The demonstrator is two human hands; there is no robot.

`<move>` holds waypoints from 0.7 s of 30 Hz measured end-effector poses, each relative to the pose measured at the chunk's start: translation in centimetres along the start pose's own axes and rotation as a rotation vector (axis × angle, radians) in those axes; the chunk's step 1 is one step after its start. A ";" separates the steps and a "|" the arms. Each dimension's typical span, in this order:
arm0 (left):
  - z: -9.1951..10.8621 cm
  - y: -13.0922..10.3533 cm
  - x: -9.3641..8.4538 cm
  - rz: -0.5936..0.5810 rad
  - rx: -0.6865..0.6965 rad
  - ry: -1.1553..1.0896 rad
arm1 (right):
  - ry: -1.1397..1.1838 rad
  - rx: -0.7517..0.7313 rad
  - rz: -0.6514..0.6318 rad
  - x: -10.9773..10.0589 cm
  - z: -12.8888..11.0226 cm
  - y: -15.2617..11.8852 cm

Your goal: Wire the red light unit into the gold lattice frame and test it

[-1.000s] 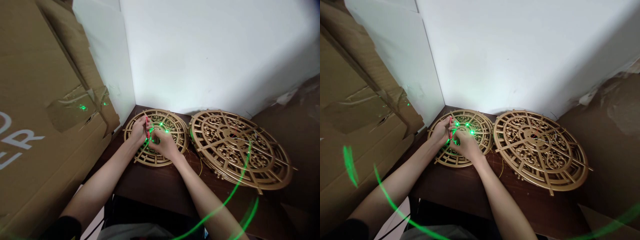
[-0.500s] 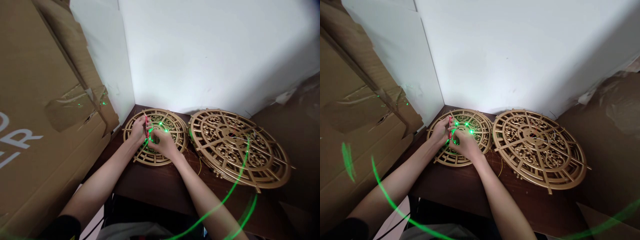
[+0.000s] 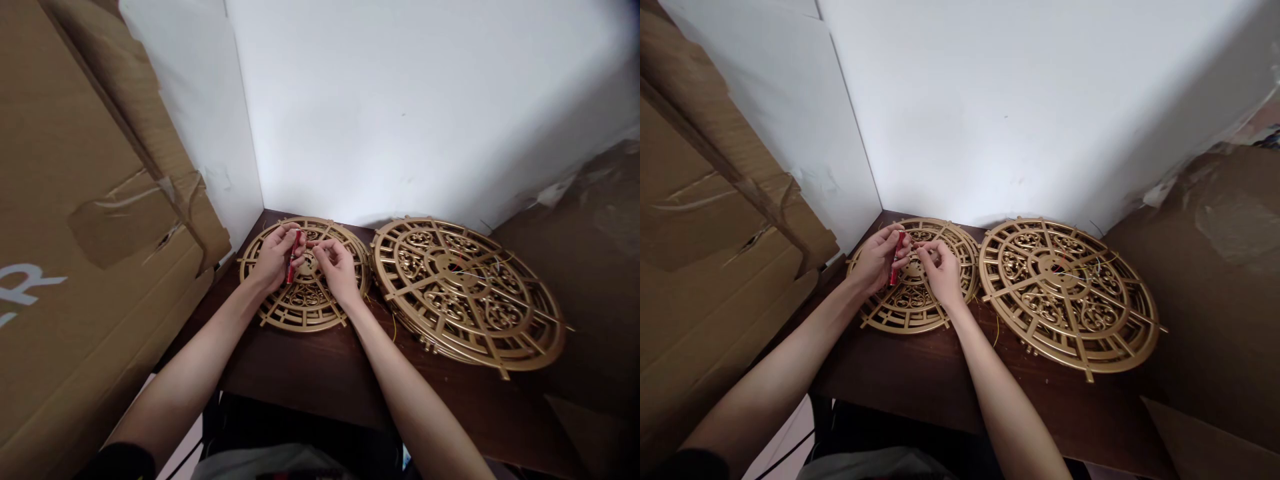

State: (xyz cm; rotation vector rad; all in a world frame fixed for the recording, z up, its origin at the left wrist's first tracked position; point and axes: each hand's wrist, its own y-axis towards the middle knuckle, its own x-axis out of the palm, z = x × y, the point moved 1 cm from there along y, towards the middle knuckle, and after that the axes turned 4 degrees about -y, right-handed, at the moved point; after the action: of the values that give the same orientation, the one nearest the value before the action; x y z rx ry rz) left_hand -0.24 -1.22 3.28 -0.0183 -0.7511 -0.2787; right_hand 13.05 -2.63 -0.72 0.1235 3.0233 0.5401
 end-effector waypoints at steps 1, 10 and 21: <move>0.0 -0.1 0.0 -0.022 -0.005 0.015 | 0.012 0.005 -0.020 0.1 0.0 0.0; -0.2 -0.3 -0.1 -0.087 -0.038 0.163 | 0.190 0.054 -0.008 0.0 -0.5 0.1; -0.5 -0.2 -0.7 -0.119 -0.248 0.463 | 0.379 0.067 0.096 -0.7 -0.2 0.4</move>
State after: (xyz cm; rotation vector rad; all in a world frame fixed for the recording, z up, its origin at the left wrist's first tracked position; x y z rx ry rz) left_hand -0.49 -1.27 2.43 -0.1393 -0.2546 -0.4696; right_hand 13.71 -2.39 -0.34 0.1909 3.4214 0.5214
